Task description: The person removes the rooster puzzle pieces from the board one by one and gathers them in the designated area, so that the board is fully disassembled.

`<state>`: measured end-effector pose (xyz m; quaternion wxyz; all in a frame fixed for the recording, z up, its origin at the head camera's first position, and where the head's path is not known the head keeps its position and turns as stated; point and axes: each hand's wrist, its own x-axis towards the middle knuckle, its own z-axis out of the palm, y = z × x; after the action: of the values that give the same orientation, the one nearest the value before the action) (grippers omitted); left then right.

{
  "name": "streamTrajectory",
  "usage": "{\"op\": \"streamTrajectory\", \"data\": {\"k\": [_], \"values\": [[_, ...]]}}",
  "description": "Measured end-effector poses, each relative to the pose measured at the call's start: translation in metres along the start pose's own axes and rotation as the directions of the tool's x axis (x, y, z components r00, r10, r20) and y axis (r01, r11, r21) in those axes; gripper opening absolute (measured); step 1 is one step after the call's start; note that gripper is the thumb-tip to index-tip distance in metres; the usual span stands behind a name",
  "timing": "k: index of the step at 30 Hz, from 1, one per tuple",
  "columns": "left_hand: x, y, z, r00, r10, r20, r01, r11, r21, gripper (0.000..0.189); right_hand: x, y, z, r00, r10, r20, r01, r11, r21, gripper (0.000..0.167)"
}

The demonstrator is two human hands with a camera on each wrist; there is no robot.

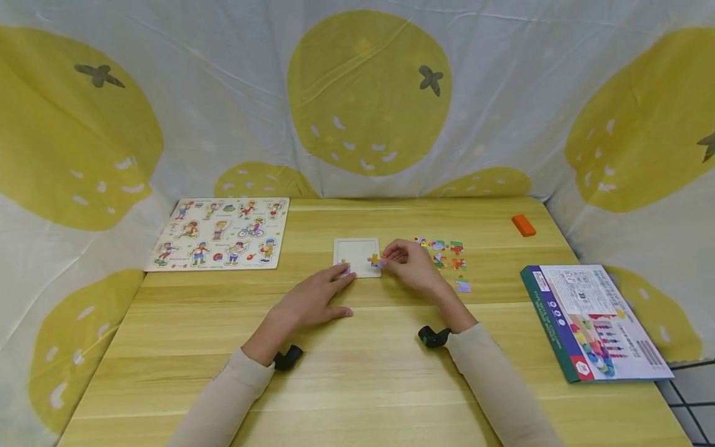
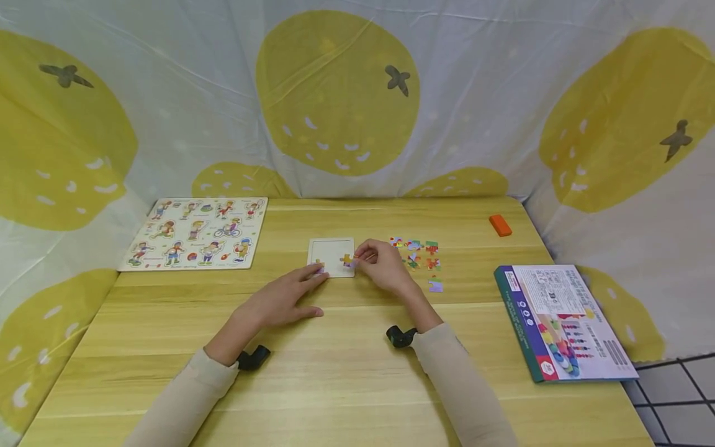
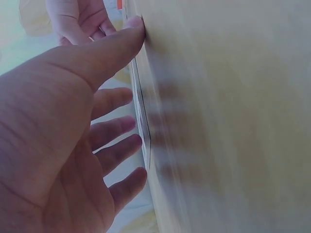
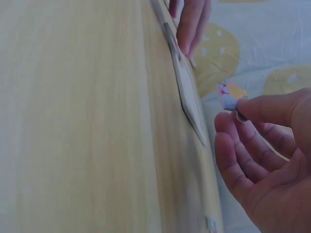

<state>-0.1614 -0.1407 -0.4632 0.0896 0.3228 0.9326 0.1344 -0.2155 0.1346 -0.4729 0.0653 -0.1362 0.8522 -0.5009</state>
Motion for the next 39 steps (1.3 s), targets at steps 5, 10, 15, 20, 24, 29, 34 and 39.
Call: {"op": "streamTrajectory", "data": {"k": [5,10,15,20,24,29,34,39], "values": [[-0.002,0.001,0.0,1.0,0.002,-0.011,-0.001,1.0,0.009,0.079,-0.013,0.004,-0.02,1.0,0.0,-0.016,0.0,1.0,0.02,0.009],[-0.003,0.004,-0.001,1.0,-0.019,-0.002,0.019,1.0,0.011,0.081,-0.028,0.008,-0.041,0.999,0.024,-0.039,-0.023,1.0,0.018,0.008],[-0.003,0.005,0.0,0.999,-0.034,0.003,0.034,0.999,0.011,0.081,-0.044,0.016,-0.06,0.996,0.065,-0.061,-0.065,0.998,0.001,0.012],[-0.003,0.004,0.001,0.999,-0.046,0.01,0.046,0.999,0.004,0.082,-0.055,0.026,-0.075,0.993,0.083,-0.087,-0.087,0.996,-0.036,0.015],[-0.003,0.003,0.002,0.999,-0.048,0.009,0.048,0.999,-0.004,0.082,-0.062,0.034,-0.084,0.989,0.104,-0.108,-0.111,0.992,-0.062,0.015],[-0.002,0.002,0.003,0.999,-0.047,0.01,0.047,0.999,-0.014,0.081,-0.068,0.041,-0.089,0.988,0.129,-0.09,-0.136,0.988,-0.077,0.014],[-0.002,0.002,0.003,0.999,-0.05,0.014,0.05,0.999,-0.016,0.081,-0.072,0.046,-0.093,0.987,0.146,-0.061,-0.152,0.983,-0.103,0.012],[-0.002,0.003,0.003,0.998,-0.052,0.016,0.053,0.999,-0.013,0.081,-0.074,0.049,-0.095,0.988,0.151,-0.043,-0.156,0.977,-0.149,0.01]]}}
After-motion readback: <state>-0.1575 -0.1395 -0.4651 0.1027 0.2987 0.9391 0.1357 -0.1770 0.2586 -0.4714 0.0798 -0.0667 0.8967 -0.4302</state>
